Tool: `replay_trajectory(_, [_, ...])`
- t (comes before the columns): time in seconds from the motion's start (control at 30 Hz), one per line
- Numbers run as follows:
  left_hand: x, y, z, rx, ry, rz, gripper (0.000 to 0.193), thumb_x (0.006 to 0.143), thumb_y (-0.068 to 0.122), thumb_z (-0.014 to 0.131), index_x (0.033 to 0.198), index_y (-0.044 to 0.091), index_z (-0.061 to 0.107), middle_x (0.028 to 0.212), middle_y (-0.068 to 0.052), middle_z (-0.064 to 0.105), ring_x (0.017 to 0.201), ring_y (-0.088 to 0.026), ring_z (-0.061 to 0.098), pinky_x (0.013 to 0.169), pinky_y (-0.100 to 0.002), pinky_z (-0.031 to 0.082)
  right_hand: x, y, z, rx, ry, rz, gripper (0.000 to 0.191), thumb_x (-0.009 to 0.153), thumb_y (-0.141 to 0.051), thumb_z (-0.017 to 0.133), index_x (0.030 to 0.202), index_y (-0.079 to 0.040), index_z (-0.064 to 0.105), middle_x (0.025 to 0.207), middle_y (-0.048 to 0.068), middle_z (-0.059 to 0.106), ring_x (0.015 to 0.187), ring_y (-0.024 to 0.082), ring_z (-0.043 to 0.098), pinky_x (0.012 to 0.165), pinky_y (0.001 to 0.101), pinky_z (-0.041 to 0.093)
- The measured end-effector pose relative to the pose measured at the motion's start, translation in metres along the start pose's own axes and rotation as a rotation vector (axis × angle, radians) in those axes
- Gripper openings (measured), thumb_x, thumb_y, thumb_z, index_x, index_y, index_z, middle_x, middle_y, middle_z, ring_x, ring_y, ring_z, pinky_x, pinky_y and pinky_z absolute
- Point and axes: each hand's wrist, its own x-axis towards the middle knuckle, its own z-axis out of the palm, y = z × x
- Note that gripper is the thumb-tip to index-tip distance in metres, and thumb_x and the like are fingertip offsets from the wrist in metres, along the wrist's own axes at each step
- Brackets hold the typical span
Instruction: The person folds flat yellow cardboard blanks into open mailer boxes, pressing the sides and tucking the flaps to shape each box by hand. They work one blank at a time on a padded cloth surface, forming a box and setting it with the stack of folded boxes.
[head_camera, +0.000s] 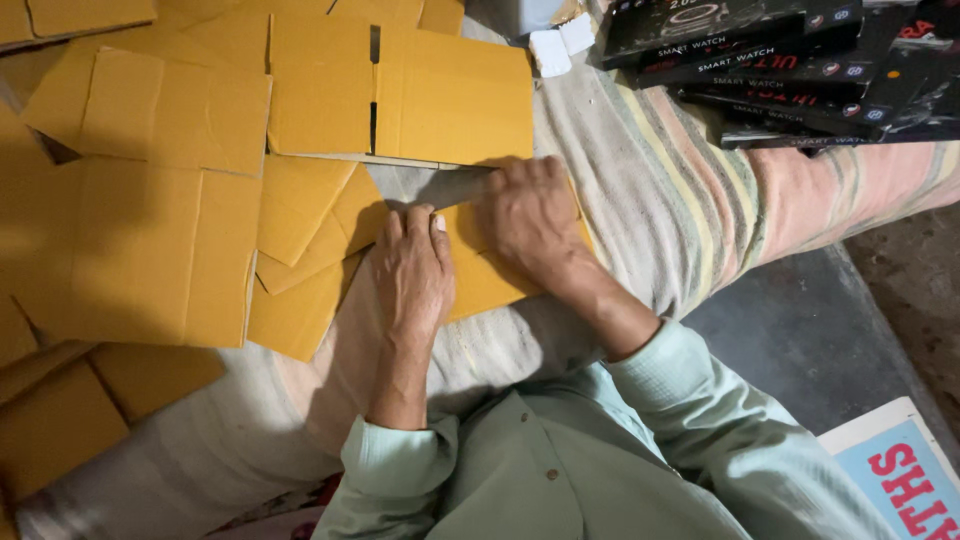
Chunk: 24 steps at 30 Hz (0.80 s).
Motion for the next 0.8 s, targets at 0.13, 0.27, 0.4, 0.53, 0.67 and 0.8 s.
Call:
replay_trajectory(0.13, [0.002, -0.004, 0.002, 0.044, 0.024, 0.028, 0.021, 0.103, 0.019, 0.05, 0.116, 0.004, 0.058, 0.112, -0.023, 0.059, 0.104, -0.045, 0.058, 0.086, -0.055, 0.046, 0.012, -0.033, 0.007, 0.115, -0.09, -0.12, 0.029, 0.096, -0.028, 0.057, 0.1, -0.001, 0.067, 0.098, 0.018, 0.068, 0.096, 0.034, 0.064, 0.089, 0.0452, 0.047])
replay_trajectory(0.27, [0.004, -0.005, 0.001, -0.042, 0.0, -0.02, 0.02, 0.107, 0.019, 0.047, 0.115, 0.003, 0.057, 0.11, -0.022, 0.059, 0.101, -0.042, 0.06, 0.085, -0.053, 0.047, 0.014, -0.03, 0.007, 0.121, -0.18, -0.129, 0.028, 0.095, -0.03, 0.059, 0.093, -0.004, 0.067, 0.096, 0.019, 0.067, 0.096, 0.036, 0.064, 0.086, 0.0475, 0.046])
replay_trajectory(0.4, [0.001, -0.003, -0.001, -0.027, 0.063, 0.062, 0.022, 0.107, 0.02, 0.048, 0.117, 0.003, 0.058, 0.109, -0.021, 0.061, 0.101, -0.043, 0.06, 0.087, -0.054, 0.047, 0.001, 0.0, -0.003, -0.002, -0.083, -0.014, 0.028, 0.095, -0.031, 0.061, 0.096, -0.003, 0.066, 0.094, 0.017, 0.067, 0.092, 0.034, 0.062, 0.085, 0.0475, 0.046])
replay_trajectory(0.53, [0.001, -0.001, -0.003, -0.038, 0.011, 0.012, 0.024, 0.106, 0.021, 0.047, 0.116, 0.003, 0.058, 0.109, -0.022, 0.061, 0.101, -0.043, 0.06, 0.086, -0.054, 0.047, -0.014, 0.019, -0.005, -0.03, -0.03, 0.057, 0.025, 0.098, -0.027, 0.061, 0.101, -0.003, 0.066, 0.091, 0.015, 0.065, 0.088, 0.033, 0.06, 0.079, 0.0482, 0.043])
replay_trajectory(0.67, [0.01, 0.006, 0.0, 0.221, -0.074, -0.005, 0.027, 0.102, 0.025, 0.049, 0.111, 0.003, 0.06, 0.107, -0.02, 0.063, 0.101, -0.038, 0.061, 0.091, -0.055, 0.045, -0.016, 0.017, 0.0, -0.072, 0.027, 0.01, 0.025, 0.098, -0.025, 0.061, 0.102, -0.001, 0.066, 0.093, 0.015, 0.065, 0.089, 0.033, 0.061, 0.082, 0.046, 0.044])
replay_trajectory(0.8, [0.014, 0.03, 0.013, 0.444, 0.109, 0.198, 0.022, 0.095, 0.027, 0.054, 0.099, 0.007, 0.063, 0.101, -0.014, 0.067, 0.102, -0.034, 0.062, 0.103, -0.06, 0.038, -0.01, 0.014, 0.004, 0.04, 0.049, -0.047, 0.026, 0.093, -0.024, 0.061, 0.102, 0.0, 0.067, 0.096, 0.015, 0.067, 0.091, 0.031, 0.062, 0.084, 0.0447, 0.044])
